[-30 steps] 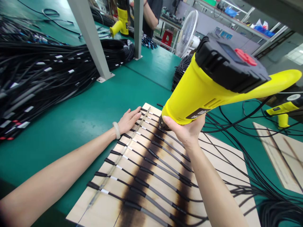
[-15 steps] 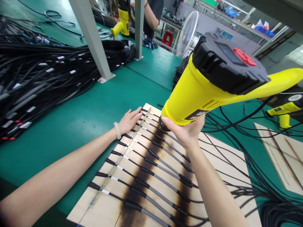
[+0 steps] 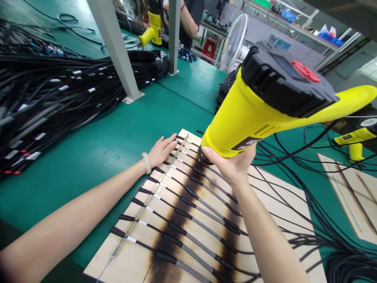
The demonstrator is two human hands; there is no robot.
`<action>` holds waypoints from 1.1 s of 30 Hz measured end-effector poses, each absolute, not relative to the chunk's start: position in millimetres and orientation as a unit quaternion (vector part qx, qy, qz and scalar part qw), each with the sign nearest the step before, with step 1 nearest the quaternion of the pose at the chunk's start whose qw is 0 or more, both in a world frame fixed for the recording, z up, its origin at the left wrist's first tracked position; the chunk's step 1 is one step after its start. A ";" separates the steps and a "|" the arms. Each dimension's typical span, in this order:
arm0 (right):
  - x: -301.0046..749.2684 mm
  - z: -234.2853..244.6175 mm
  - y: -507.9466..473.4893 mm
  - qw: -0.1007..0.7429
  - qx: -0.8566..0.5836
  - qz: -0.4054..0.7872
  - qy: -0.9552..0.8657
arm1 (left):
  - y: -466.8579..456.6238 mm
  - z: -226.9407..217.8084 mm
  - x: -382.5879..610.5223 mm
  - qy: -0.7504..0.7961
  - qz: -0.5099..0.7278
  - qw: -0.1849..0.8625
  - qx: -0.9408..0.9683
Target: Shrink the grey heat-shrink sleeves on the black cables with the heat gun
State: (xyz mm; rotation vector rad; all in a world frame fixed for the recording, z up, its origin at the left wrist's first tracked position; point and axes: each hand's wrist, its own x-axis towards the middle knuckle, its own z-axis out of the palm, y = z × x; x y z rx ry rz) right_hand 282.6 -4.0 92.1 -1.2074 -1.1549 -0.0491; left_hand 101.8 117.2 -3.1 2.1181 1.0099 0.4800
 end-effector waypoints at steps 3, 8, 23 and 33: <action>282.0 92.4 -5.4 0.664 -0.541 -0.023 -0.516 | 117.9 -4.7 101.6 0.390 0.189 0.364 0.824; 284.1 91.9 -5.5 0.650 -0.545 -0.035 -0.529 | 118.4 -6.3 101.2 0.391 0.190 0.365 0.824; 287.7 86.4 -47.9 0.644 -0.559 -0.038 -0.522 | 118.4 -5.0 102.8 0.397 0.190 0.371 0.818; 292.5 80.8 -48.2 0.650 -0.567 -0.058 -0.502 | 118.5 -5.9 103.1 0.391 0.194 0.373 0.819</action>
